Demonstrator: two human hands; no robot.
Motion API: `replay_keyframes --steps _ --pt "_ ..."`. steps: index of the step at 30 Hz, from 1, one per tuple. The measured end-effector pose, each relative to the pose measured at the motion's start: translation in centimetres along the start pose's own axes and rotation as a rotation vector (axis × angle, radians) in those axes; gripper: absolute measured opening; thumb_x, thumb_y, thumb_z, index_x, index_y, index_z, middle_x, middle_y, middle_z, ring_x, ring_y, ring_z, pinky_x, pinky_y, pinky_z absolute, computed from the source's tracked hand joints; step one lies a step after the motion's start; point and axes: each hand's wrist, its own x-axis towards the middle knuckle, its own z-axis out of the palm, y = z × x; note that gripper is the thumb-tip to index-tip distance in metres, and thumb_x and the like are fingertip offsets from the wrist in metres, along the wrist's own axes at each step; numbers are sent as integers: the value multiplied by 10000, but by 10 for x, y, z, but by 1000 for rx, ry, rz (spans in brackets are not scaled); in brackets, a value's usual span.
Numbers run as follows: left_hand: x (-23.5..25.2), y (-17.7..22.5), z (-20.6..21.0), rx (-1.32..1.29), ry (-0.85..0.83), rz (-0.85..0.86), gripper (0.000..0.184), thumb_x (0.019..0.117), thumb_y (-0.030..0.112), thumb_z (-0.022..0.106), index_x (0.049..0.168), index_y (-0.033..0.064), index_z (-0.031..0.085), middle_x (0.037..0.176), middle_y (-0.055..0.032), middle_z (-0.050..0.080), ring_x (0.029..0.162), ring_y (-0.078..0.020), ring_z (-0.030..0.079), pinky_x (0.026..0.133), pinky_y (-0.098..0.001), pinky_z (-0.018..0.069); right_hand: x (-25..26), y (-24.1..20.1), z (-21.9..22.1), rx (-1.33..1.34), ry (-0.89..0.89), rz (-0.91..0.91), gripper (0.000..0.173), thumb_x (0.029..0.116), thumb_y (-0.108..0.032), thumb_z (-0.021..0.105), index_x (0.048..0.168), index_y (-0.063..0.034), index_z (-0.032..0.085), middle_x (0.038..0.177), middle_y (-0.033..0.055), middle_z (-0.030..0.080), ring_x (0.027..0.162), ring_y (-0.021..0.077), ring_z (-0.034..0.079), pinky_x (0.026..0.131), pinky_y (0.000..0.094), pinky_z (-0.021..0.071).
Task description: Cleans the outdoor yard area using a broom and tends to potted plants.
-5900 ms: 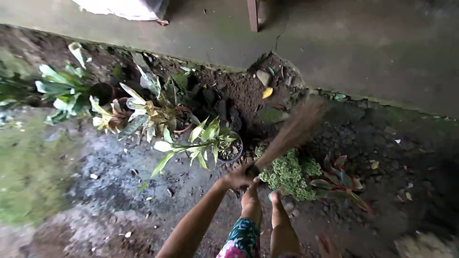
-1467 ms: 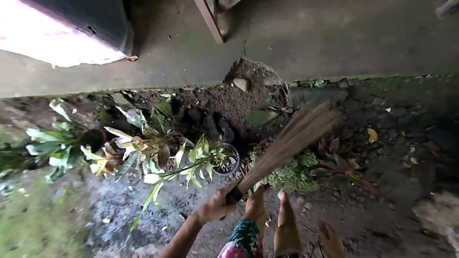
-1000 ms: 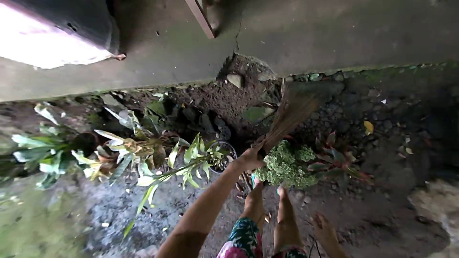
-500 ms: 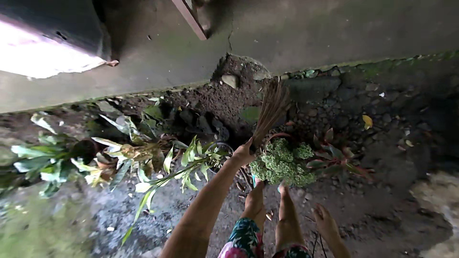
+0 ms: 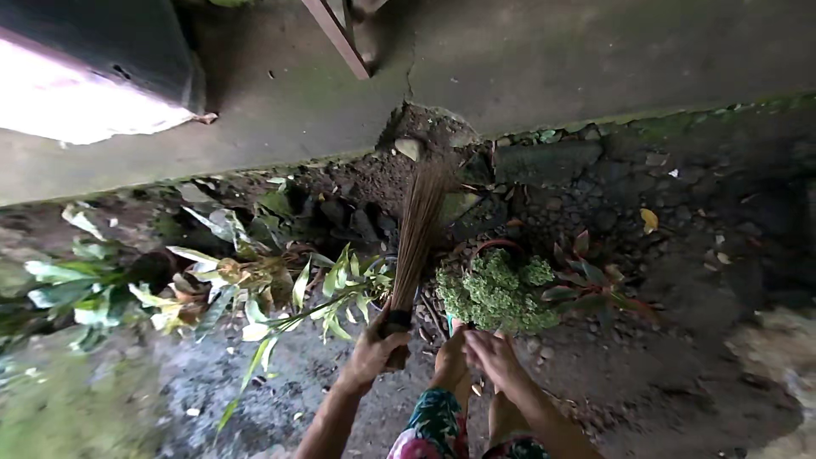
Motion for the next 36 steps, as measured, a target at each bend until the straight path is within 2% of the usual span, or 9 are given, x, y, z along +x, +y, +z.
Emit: replay_keyframes --steps 6,10,13,15,18,23,27,31,36 --pt "-12 -4 40 -48 99 82 647 985 206 370 1615 90 276 1174 -157 689 800 -202 708 705 -415 614 48 -53 74 350 -201 94 486 1041 -398 577 1368 -39 559 1147 145 678 1010 222 667 873 418 561" --pt "-26 -16 43 169 -35 326 670 1018 312 320 1600 -14 259 1630 -190 349 1425 -143 466 1189 -331 383 32 -44 81 511 -70 93 590 991 -373 640 1461 -59 473 1261 156 651 1119 231 657 970 439 560" --pt "-35 -30 38 360 223 561 686 1056 528 310 1395 10 607 1530 -281 426 1367 -305 516 1110 -436 476 29 -50 83 523 51 120 570 960 -321 702 1421 -54 500 1156 151 689 989 237 704 863 433 609" --pt "-29 -44 25 418 442 629 640 1053 480 354 1312 -23 652 1473 -317 462 1219 -308 604 984 -411 539 56 -65 72 518 115 223 458 962 -224 685 1352 -41 531 1055 147 681 882 241 691 770 434 600" --pt "-20 -75 4 476 397 357 477 1006 279 512 1368 -18 605 1528 -305 408 1215 -368 609 978 -461 545 117 -66 39 534 255 311 280 991 -180 629 1212 -14 585 875 115 632 678 199 637 606 364 573" --pt "-1 -137 -20 668 22 -206 467 1049 289 568 1455 58 551 1613 -244 334 1374 -417 502 1106 -531 461 62 -42 84 587 496 97 472 1006 -119 635 1403 26 423 1023 191 632 757 240 681 685 389 616" --pt "5 -181 -34 749 -165 -353 465 1067 313 524 1452 52 546 1558 -239 425 1390 -415 484 1130 -570 421 46 -49 70 647 496 125 432 1007 -120 621 1376 21 448 976 183 644 734 247 685 672 399 618" --pt "9 -195 -48 762 -180 -403 474 1056 297 545 1476 77 531 1540 -231 459 1378 -409 501 1131 -583 412 86 -58 -36 842 464 290 161 1017 -198 552 1048 -42 573 772 70 608 583 154 608 513 304 552" --pt "9 -178 -43 668 -7 -322 457 1065 236 539 1474 32 513 1489 -231 519 1375 -391 512 1156 -556 395 60 -39 -23 756 731 154 348 1029 -179 595 1317 -8 498 882 144 635 647 213 653 588 366 593"
